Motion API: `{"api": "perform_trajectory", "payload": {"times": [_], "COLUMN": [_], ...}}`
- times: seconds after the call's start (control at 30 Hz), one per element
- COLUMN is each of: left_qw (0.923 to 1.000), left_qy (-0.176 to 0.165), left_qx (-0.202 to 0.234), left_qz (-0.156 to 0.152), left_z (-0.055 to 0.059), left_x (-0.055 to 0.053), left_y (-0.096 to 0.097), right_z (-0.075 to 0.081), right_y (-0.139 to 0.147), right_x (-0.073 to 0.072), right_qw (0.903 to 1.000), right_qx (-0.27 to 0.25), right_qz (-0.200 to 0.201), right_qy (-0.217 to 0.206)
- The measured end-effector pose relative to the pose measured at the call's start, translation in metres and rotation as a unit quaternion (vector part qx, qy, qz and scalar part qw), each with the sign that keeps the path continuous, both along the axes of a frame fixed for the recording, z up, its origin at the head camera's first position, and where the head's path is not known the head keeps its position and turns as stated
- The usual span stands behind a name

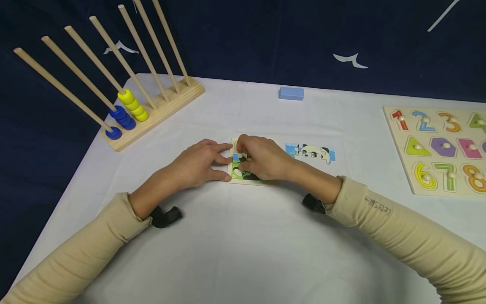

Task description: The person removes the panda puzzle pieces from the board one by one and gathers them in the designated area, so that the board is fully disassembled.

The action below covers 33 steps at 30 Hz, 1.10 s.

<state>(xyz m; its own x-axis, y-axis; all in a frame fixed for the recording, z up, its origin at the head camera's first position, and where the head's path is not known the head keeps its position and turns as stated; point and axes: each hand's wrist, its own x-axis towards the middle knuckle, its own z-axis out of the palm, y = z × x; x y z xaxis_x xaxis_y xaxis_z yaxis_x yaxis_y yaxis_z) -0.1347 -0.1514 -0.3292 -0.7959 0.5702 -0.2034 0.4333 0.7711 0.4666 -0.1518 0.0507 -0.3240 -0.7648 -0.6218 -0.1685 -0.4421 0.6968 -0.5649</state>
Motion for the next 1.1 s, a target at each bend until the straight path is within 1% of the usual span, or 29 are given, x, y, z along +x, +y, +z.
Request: {"api": "perform_trajectory", "payload": {"times": [0.17,0.4,0.57,0.87,1.1], "left_qw": [1.0,0.9999,1.0,1.0,1.0], "left_qy": [-0.001,0.004,0.0,0.0,-0.004], "left_qx": [-0.004,0.003,0.003,-0.002,-0.005], "left_qz": [-0.001,-0.011,-0.006,-0.004,-0.003], "left_z": [0.0011,0.0012,0.0014,0.0012,0.0019], "left_x": [-0.0002,-0.001,-0.0001,-0.0004,-0.0002], "left_y": [0.0005,0.0003,-0.0003,-0.0001,0.0007], "right_z": [0.0006,0.0006,-0.0006,0.0003,0.0012], "right_y": [0.0036,0.008,0.0076,0.0059,0.0052], "right_x": [0.0,-0.0006,-0.0009,-0.0011,0.0018], "right_qw": [0.9999,0.9994,0.9994,0.9998,0.9992], "right_qx": [-0.011,-0.024,-0.027,-0.004,0.014], "right_qz": [0.001,-0.003,-0.006,-0.011,-0.006], "right_qy": [0.006,0.025,0.022,0.018,0.038]}}
